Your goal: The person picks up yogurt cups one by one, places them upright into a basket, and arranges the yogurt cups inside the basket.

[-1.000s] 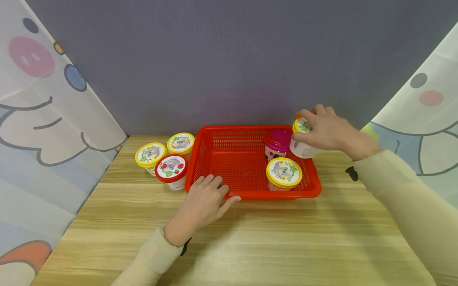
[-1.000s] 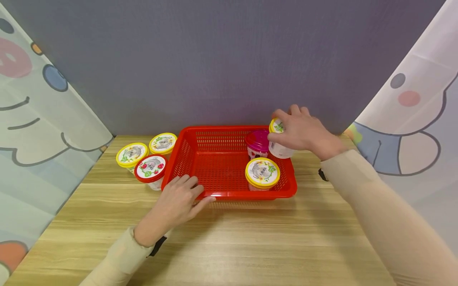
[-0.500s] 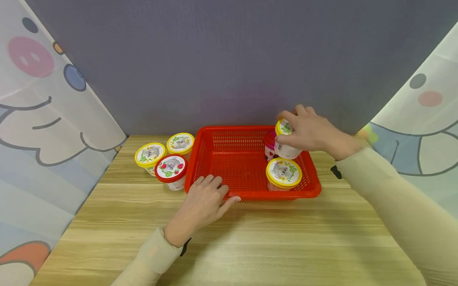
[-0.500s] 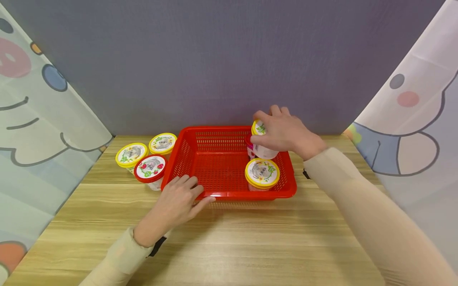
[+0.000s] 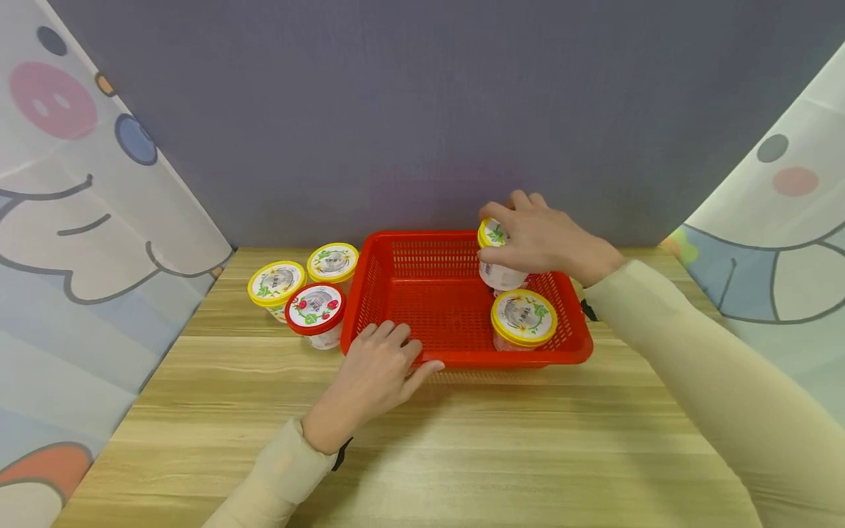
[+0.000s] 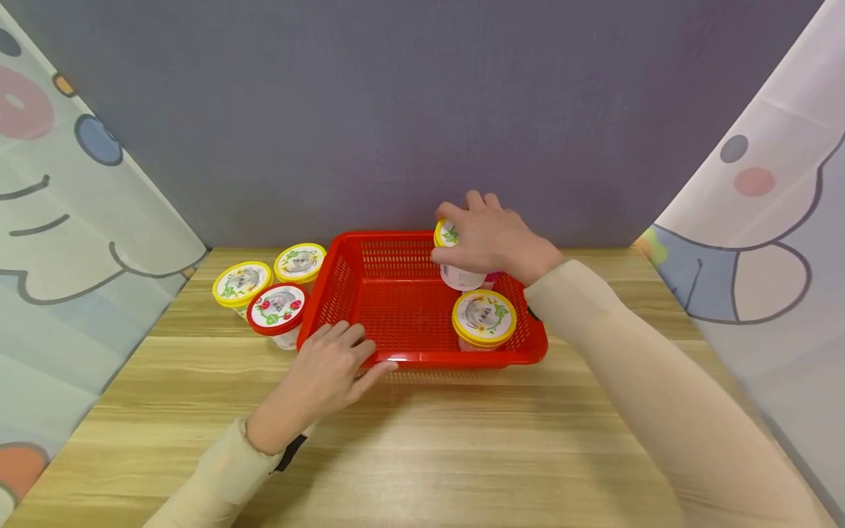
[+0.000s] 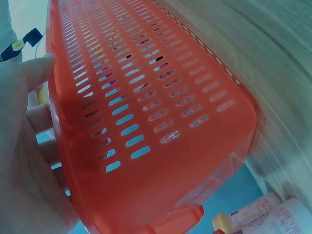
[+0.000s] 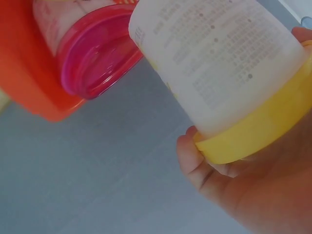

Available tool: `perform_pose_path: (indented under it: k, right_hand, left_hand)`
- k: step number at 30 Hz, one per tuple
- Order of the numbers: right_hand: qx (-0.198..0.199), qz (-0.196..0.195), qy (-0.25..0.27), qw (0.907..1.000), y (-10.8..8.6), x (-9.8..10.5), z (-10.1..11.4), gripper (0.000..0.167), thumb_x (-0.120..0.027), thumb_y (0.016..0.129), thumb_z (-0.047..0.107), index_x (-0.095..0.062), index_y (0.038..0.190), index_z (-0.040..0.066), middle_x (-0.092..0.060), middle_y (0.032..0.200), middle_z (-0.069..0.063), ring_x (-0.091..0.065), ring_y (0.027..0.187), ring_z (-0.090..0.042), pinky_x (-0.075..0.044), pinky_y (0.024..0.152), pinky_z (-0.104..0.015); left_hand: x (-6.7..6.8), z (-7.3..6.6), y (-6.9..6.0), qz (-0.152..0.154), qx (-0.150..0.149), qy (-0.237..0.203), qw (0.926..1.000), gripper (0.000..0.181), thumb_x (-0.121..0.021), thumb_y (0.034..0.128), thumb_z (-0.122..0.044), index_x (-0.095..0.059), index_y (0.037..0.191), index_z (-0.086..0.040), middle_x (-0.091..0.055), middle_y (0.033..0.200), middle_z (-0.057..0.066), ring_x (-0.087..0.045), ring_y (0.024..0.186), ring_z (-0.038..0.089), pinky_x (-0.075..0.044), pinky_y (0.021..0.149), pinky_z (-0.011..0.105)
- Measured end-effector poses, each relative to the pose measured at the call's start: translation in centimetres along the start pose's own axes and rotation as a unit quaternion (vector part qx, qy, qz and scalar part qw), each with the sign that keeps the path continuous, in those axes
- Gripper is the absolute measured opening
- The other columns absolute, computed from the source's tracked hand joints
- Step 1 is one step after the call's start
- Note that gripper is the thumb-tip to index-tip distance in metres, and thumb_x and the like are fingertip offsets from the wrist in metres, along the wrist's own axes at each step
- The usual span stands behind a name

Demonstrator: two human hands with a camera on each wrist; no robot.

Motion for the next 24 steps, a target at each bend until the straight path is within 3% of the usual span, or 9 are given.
perform_pose_path:
  k: [24]
  right_hand:
    - [0.006,0.012,0.041,0.9991,5.0,-1.8,1.8,0.062,-0.056,0.091,0.050,-0.045,0.147,0.025,-0.041,0.137,-0.014,-0.037,0.118,-0.033,-0.045,0.090,-0.056]
  left_hand:
    - [0.0,-0.1,0.0,0.003,-0.003,0.003,1.0000,0.043,-0.063,0.0970,-0.053,-0.070,0.078,-0.015,-0.057,0.076,0.001,-0.054,0.072,0.021,-0.047,0.065,0.034]
Point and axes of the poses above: each hand's wrist, its own y-axis towards the middle knuckle, its own x-axis out of the back of the hand, z = x × y, the point moved 8 cm from there along y, towards the middle knuckle
